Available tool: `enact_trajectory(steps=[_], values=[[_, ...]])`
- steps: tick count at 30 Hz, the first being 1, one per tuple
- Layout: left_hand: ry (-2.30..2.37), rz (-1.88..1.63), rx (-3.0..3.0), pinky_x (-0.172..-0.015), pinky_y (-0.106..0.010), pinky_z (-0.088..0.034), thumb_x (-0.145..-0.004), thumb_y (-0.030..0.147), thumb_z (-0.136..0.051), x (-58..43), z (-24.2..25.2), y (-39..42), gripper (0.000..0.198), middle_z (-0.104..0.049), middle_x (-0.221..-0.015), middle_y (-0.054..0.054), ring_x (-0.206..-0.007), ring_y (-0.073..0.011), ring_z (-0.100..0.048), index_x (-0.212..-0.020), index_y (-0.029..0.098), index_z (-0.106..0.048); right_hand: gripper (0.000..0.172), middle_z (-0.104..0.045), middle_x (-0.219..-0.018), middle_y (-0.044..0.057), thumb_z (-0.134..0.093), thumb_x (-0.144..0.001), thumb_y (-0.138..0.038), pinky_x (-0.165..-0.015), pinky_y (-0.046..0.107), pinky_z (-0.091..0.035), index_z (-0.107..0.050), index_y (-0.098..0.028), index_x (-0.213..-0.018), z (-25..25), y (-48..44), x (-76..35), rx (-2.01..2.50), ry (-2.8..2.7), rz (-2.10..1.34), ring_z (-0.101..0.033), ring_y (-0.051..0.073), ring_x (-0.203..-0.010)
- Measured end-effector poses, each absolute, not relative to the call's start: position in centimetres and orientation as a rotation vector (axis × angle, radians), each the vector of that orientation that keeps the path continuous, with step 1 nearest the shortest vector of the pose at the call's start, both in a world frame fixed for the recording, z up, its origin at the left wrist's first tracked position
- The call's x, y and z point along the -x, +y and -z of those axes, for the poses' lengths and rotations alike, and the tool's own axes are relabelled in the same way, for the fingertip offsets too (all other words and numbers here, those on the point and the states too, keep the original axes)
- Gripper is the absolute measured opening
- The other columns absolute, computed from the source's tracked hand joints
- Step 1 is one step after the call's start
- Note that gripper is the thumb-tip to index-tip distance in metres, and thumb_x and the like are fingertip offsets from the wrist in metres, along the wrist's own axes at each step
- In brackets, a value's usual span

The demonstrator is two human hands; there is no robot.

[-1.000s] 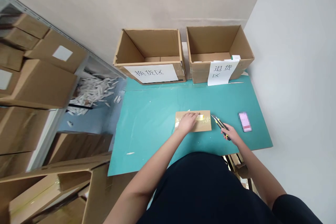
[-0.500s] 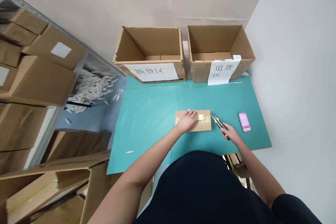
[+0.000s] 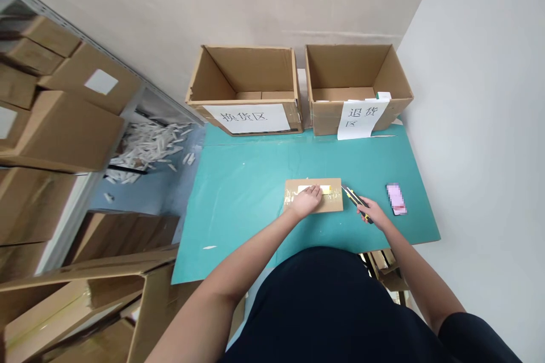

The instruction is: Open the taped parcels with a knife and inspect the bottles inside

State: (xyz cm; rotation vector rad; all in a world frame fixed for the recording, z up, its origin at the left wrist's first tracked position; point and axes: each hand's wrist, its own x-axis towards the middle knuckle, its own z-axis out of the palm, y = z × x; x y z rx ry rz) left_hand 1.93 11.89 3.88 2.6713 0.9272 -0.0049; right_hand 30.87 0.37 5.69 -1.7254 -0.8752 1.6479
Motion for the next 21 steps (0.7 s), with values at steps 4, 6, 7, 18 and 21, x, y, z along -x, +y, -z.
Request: enact_trajectory(steps=[4, 6, 7, 18, 21], values=[[0.927, 0.019, -2.672, -0.110, -0.049, -0.044, -0.090, 0.004, -0.046, -2.1, -4.5, 12.0, 0.047, -0.059, -0.138, -0.023, -0.130, -0.0312, -0.057, -0.136, 0.010, -0.056, 0.057, -0.064, -0.074, -0.003, -0.068, -0.079, -0.047, -0.034, 0.019, -0.036, -0.058, -0.023, -0.129, -5.7, 0.4, -31.2, 1.717, -0.841, -1.585, -0.055, 0.010, -0.046], [0.936, 0.022, -2.684, -0.113, -0.050, -0.039, -0.092, 0.007, -0.044, -2.2, -4.9, 12.2, 0.045, -0.059, -0.139, -0.021, -0.134, -0.0314, -0.052, -0.135, 0.013, -0.057, 0.057, -0.065, -0.074, -0.003, -0.069, -0.078, -0.047, -0.034, 0.019, -0.035, -0.058, -0.022, -0.129, -5.6, 0.2, -31.3, 1.717, -0.839, -1.604, -0.055, 0.010, -0.046], [0.961, 0.026, -2.686, -0.115, -0.052, -0.035, -0.093, 0.011, -0.045, -2.2, -5.1, 12.5, 0.045, -0.057, -0.142, -0.019, -0.138, -0.0325, -0.048, -0.136, 0.015, -0.056, 0.058, -0.065, -0.074, -0.003, -0.069, -0.078, -0.047, -0.034, 0.019, -0.035, -0.058, -0.022, -0.129, -5.5, 0.1, -31.4, 1.718, -0.841, -1.624, -0.055, 0.010, -0.046], [1.012, 0.280, -2.535, -0.106, -0.050, -0.042, -0.082, 0.036, -0.073, -1.7, -6.8, 15.6, 0.074, -0.052, -0.148, -0.018, -0.134, -0.0371, -0.050, -0.149, 0.025, -0.043, 0.060, -0.064, -0.073, -0.004, -0.070, -0.076, -0.049, -0.034, 0.019, -0.036, -0.058, -0.022, -0.128, -5.5, -0.5, -31.3, 1.688, -0.810, -1.718, -0.055, 0.010, -0.045], [0.981, 0.287, -2.597, -0.104, -0.048, -0.044, -0.084, 0.032, -0.071, -1.9, -6.6, 15.6, 0.070, -0.051, -0.148, -0.020, -0.132, -0.0377, -0.052, -0.148, 0.021, -0.044, 0.062, -0.064, -0.073, -0.004, -0.071, -0.076, -0.049, -0.034, 0.019, -0.036, -0.056, -0.022, -0.131, -5.5, -0.5, -31.4, 1.685, -0.810, -1.724, -0.054, 0.010, -0.045]])
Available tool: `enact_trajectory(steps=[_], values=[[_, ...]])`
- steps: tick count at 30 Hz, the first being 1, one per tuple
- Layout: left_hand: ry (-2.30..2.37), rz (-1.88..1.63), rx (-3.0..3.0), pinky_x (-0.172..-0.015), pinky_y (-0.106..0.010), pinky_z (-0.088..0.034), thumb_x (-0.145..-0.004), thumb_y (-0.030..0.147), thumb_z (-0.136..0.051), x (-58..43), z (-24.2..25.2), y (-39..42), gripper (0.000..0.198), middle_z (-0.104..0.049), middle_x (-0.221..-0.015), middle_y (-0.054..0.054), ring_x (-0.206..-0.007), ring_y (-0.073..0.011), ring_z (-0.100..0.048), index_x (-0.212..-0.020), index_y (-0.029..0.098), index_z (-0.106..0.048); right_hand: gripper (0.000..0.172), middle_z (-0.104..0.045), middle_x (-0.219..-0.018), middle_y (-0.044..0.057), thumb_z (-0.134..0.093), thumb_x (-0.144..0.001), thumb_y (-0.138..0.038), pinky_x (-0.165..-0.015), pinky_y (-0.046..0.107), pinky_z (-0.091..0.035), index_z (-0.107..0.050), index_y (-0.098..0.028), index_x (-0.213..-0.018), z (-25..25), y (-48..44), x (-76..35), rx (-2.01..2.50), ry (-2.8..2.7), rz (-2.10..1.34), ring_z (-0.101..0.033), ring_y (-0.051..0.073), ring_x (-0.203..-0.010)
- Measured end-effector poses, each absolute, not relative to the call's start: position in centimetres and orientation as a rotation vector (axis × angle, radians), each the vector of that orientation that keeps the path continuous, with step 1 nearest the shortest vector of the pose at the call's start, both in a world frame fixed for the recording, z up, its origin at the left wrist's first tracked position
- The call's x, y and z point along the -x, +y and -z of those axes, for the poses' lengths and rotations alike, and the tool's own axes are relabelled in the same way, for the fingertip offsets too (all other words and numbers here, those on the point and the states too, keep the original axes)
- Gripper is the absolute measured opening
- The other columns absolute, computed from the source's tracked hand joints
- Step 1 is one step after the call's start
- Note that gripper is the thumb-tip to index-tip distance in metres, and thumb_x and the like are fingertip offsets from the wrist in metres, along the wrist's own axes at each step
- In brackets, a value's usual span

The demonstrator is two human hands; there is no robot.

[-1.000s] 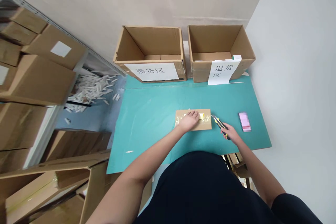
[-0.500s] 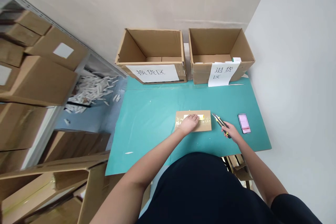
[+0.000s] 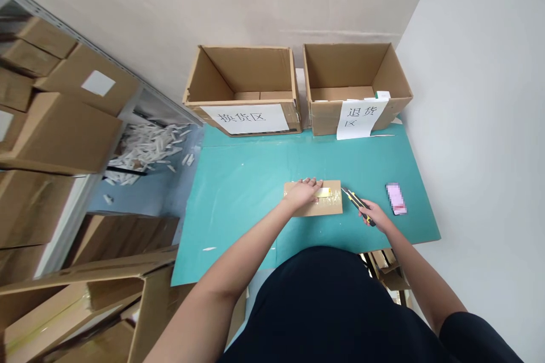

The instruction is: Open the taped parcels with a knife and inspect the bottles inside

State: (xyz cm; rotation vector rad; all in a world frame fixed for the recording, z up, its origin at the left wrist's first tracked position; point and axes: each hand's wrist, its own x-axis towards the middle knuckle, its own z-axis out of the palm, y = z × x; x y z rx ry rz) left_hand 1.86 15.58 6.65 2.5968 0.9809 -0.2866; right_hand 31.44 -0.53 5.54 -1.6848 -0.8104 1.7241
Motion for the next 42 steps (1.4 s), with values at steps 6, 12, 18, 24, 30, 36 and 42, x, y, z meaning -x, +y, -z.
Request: enact_trajectory(steps=[6, 12, 18, 24, 30, 36, 42], values=[[0.898, 0.261, -2.732, -0.105, -0.049, -0.043, -0.093, 0.036, -0.059, -1.4, -6.0, 15.1, 0.057, -0.050, -0.147, -0.023, -0.131, -0.0369, -0.053, -0.144, 0.015, -0.047, 0.058, -0.065, -0.074, -0.004, -0.070, -0.077, -0.048, -0.035, 0.018, -0.036, -0.058, -0.022, -0.129, -5.7, -0.5, -31.6, 1.688, -0.863, -1.730, -0.055, 0.009, -0.045], [0.954, 0.154, -2.750, -0.111, -0.050, -0.039, -0.092, 0.035, -0.056, -1.3, -5.3, 14.2, 0.055, -0.052, -0.146, -0.023, -0.133, -0.0362, -0.052, -0.142, 0.012, -0.051, 0.059, -0.065, -0.074, -0.003, -0.071, -0.077, -0.045, -0.035, 0.019, -0.038, -0.058, -0.024, -0.131, -6.0, -0.2, -31.7, 1.703, -0.860, -1.757, -0.055, 0.010, -0.046], [1.058, -0.077, -2.750, -0.116, -0.052, -0.033, -0.095, 0.031, -0.049, -1.1, -4.0, 12.9, 0.047, -0.054, -0.146, -0.020, -0.137, -0.0336, -0.049, -0.139, 0.015, -0.056, 0.063, -0.066, -0.075, -0.003, -0.070, -0.079, -0.046, -0.036, 0.019, -0.038, -0.054, -0.024, -0.136, -5.4, 0.3, -32.0, 1.698, -0.885, -1.759, -0.055, 0.009, -0.046], [1.054, -0.254, -2.762, -0.116, -0.054, -0.034, -0.095, 0.030, -0.052, -0.7, -2.6, 12.5, 0.042, -0.057, -0.143, -0.018, -0.135, -0.0328, -0.051, -0.134, 0.018, -0.060, 0.059, -0.064, -0.072, -0.004, -0.069, -0.080, -0.043, -0.035, 0.018, -0.038, -0.056, -0.025, -0.134, -5.8, 0.7, -31.9, 1.693, -0.903, -1.785, -0.054, 0.009, -0.044], [1.082, -0.346, -2.785, -0.114, -0.054, -0.036, -0.095, 0.030, -0.052, -0.6, -2.2, 12.3, 0.039, -0.059, -0.140, -0.019, -0.134, -0.0332, -0.052, -0.131, 0.017, -0.062, 0.062, -0.061, -0.070, -0.005, -0.069, -0.079, -0.045, -0.035, 0.018, -0.035, -0.052, -0.023, -0.135, -6.0, -1.1, -31.5, 1.719, -0.915, -1.776, -0.052, 0.008, -0.042], [1.047, -0.397, -2.777, -0.114, -0.054, -0.037, -0.094, 0.028, -0.053, -0.5, -1.9, 12.3, 0.036, -0.060, -0.140, -0.017, -0.134, -0.0317, -0.053, -0.128, 0.021, -0.064, 0.065, -0.061, -0.071, -0.005, -0.068, -0.078, -0.049, -0.036, 0.020, -0.038, -0.053, -0.022, -0.135, -6.1, -3.2, -31.0, 1.779, -0.877, -1.682, -0.053, 0.010, -0.044], [1.038, -0.415, -2.774, -0.113, -0.054, -0.039, -0.094, 0.028, -0.053, -0.3, -2.0, 12.2, 0.036, -0.061, -0.138, -0.017, -0.134, -0.0315, -0.053, -0.127, 0.021, -0.064, 0.060, -0.062, -0.072, -0.003, -0.068, -0.080, -0.050, -0.036, 0.020, -0.037, -0.056, -0.023, -0.133, -5.6, -1.5, -29.8, 1.755, -0.854, -1.602, -0.054, 0.010, -0.045]])
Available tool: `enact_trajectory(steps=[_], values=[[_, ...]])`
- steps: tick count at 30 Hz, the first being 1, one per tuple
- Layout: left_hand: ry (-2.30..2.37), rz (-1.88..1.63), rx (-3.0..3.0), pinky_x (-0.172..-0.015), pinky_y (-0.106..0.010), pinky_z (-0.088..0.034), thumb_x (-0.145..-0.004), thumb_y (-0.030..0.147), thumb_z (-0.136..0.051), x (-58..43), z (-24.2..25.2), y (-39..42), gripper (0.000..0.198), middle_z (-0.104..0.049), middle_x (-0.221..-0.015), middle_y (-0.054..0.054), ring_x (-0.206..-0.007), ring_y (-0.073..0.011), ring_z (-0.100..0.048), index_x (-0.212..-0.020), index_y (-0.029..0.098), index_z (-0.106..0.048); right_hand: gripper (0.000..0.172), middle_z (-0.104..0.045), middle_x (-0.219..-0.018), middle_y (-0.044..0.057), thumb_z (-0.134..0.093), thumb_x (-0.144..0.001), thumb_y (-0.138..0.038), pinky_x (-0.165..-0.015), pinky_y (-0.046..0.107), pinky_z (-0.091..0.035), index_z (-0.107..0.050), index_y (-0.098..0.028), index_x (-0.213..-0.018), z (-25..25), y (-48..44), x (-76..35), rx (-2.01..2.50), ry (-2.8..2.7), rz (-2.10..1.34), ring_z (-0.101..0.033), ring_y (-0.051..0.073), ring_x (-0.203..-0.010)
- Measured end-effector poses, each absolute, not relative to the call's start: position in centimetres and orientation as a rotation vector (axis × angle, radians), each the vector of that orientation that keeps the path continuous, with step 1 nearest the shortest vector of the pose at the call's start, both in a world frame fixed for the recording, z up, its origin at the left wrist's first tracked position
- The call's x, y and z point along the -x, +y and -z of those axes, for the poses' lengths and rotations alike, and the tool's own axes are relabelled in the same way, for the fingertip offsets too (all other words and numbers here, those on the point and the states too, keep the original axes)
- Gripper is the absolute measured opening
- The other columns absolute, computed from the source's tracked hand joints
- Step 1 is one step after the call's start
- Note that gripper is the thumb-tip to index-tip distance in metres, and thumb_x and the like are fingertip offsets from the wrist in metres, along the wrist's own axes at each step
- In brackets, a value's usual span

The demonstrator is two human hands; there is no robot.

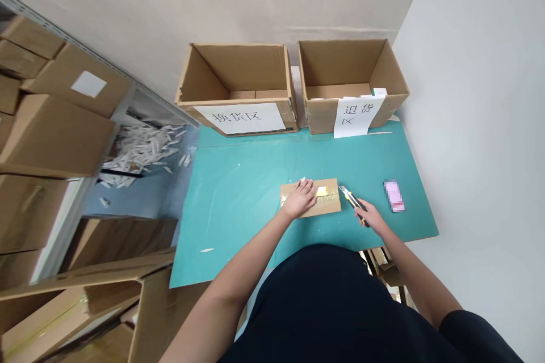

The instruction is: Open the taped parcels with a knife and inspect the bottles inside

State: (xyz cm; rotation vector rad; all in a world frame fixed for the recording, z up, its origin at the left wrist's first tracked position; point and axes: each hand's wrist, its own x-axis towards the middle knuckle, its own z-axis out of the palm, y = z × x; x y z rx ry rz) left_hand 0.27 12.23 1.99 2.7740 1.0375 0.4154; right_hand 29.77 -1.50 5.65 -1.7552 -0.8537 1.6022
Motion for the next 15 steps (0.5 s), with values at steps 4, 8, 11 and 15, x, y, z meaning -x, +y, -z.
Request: enact_trajectory(steps=[4, 8, 11, 15], values=[[1.039, -0.423, -2.773, -0.113, -0.053, -0.038, -0.094, 0.029, -0.054, -0.17, -1.94, 12.24, 0.035, -0.061, -0.138, -0.017, -0.134, -0.0315, -0.053, -0.127, 0.020, -0.065, 0.059, -0.062, -0.073, -0.003, -0.066, -0.081, -0.049, -0.035, 0.019, -0.036, -0.056, -0.023, -0.133, -5.37, -0.77, -29.26, 1.704, -0.855, -1.633, -0.054, 0.010, -0.045], [1.044, -0.406, -2.750, -0.114, -0.054, -0.038, -0.093, 0.028, -0.056, -0.16, -1.86, 12.24, 0.037, -0.059, -0.141, -0.016, -0.135, -0.0317, -0.052, -0.129, 0.023, -0.063, 0.060, -0.061, -0.073, -0.004, -0.065, -0.081, -0.050, -0.036, 0.019, -0.038, -0.054, -0.022, -0.134, -5.17, -1.11, -29.29, 1.647, -0.868, -1.660, -0.054, 0.009, -0.045], [1.052, -0.374, -2.753, -0.113, -0.055, -0.038, -0.094, 0.028, -0.054, -0.24, -1.92, 12.23, 0.036, -0.059, -0.142, -0.016, -0.136, -0.0320, -0.051, -0.128, 0.022, -0.064, 0.060, -0.060, -0.072, -0.005, -0.065, -0.081, -0.052, -0.036, 0.019, -0.038, -0.054, -0.022, -0.133, -5.06, -1.29, -29.36, 1.627, -0.881, -1.679, -0.053, 0.009, -0.045], [1.058, -0.365, -2.738, -0.113, -0.054, -0.038, -0.094, 0.029, -0.055, -0.31, -2.05, 12.20, 0.035, -0.059, -0.141, -0.017, -0.136, -0.0323, -0.051, -0.127, 0.021, -0.065, 0.062, -0.060, -0.071, -0.006, -0.066, -0.080, -0.053, -0.036, 0.019, -0.036, -0.054, -0.022, -0.132, -4.98, -1.36, -29.57, 1.642, -0.886, -1.713, -0.051, 0.008, -0.042]])
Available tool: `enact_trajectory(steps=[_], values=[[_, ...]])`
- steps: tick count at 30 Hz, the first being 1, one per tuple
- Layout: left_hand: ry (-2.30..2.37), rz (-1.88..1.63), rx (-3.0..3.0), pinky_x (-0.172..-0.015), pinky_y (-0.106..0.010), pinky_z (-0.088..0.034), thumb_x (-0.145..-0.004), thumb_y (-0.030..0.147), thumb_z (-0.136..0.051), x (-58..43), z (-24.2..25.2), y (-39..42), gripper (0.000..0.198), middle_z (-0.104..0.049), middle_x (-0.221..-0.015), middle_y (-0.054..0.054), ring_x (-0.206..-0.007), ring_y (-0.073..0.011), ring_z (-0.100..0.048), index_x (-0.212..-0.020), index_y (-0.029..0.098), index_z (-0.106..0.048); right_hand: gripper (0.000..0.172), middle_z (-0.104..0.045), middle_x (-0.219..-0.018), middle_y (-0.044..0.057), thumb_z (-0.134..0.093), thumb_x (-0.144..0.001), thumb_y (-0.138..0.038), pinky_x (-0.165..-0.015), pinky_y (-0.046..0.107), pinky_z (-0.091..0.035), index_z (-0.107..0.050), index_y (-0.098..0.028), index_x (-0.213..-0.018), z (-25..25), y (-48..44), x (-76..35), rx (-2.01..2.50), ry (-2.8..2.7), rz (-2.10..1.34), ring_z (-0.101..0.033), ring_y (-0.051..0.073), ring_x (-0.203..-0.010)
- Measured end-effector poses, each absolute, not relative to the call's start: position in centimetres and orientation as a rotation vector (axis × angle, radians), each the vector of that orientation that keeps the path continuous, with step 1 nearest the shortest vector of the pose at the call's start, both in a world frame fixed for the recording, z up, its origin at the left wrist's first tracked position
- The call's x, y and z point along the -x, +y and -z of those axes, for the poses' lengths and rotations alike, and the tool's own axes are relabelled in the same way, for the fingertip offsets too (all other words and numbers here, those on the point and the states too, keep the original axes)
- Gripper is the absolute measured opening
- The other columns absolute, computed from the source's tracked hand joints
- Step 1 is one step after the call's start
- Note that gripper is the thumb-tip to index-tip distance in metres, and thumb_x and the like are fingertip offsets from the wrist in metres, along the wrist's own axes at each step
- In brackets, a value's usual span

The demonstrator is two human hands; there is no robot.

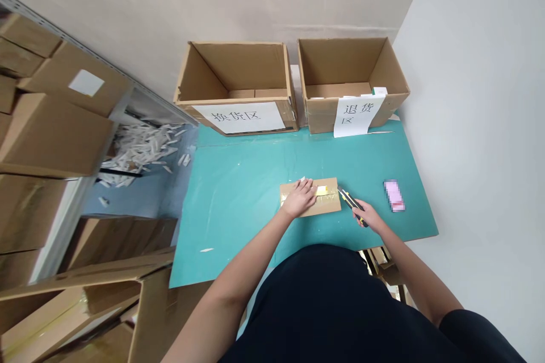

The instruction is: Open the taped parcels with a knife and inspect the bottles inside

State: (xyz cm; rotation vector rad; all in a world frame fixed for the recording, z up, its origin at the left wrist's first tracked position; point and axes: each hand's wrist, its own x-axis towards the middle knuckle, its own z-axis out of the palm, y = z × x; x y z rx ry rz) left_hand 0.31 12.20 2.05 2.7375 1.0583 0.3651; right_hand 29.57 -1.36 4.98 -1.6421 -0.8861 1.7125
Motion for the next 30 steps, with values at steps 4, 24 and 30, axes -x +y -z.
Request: enact_trajectory(steps=[4, 24, 30], values=[[1.053, -0.372, -2.716, -0.114, -0.055, -0.037, -0.093, 0.028, -0.056, -0.3, -2.0, 12.1, 0.036, -0.058, -0.143, -0.016, -0.137, -0.0318, -0.050, -0.129, 0.024, -0.064, 0.063, -0.058, -0.066, -0.007, -0.065, -0.080, -0.053, -0.035, 0.019, -0.035, -0.052, -0.021, -0.132, -5.2, -1.5, -30.1, 1.635, -0.873, -1.782, -0.048, 0.008, -0.040], [0.976, -0.351, -2.761, -0.113, -0.053, -0.038, -0.097, 0.029, -0.050, 0.1, -2.3, 12.0, 0.034, -0.061, -0.139, -0.016, -0.135, -0.0304, -0.052, -0.127, 0.022, -0.064, 0.061, -0.058, -0.067, -0.007, -0.064, -0.081, -0.053, -0.034, 0.018, -0.035, -0.051, -0.021, -0.131, -5.6, -3.1, -29.2, 1.679, -0.863, -1.777, -0.049, 0.008, -0.040], [0.987, -0.361, -2.740, -0.114, -0.054, -0.038, -0.096, 0.029, -0.053, 0.1, -2.1, 12.1, 0.035, -0.061, -0.139, -0.015, -0.135, -0.0304, -0.052, -0.129, 0.024, -0.064, 0.060, -0.057, -0.065, -0.008, -0.064, -0.080, -0.052, -0.034, 0.018, -0.035, -0.052, -0.023, -0.130, -6.0, -2.2, -28.7, 1.700, -0.893, -1.789, -0.050, 0.008, -0.040]])
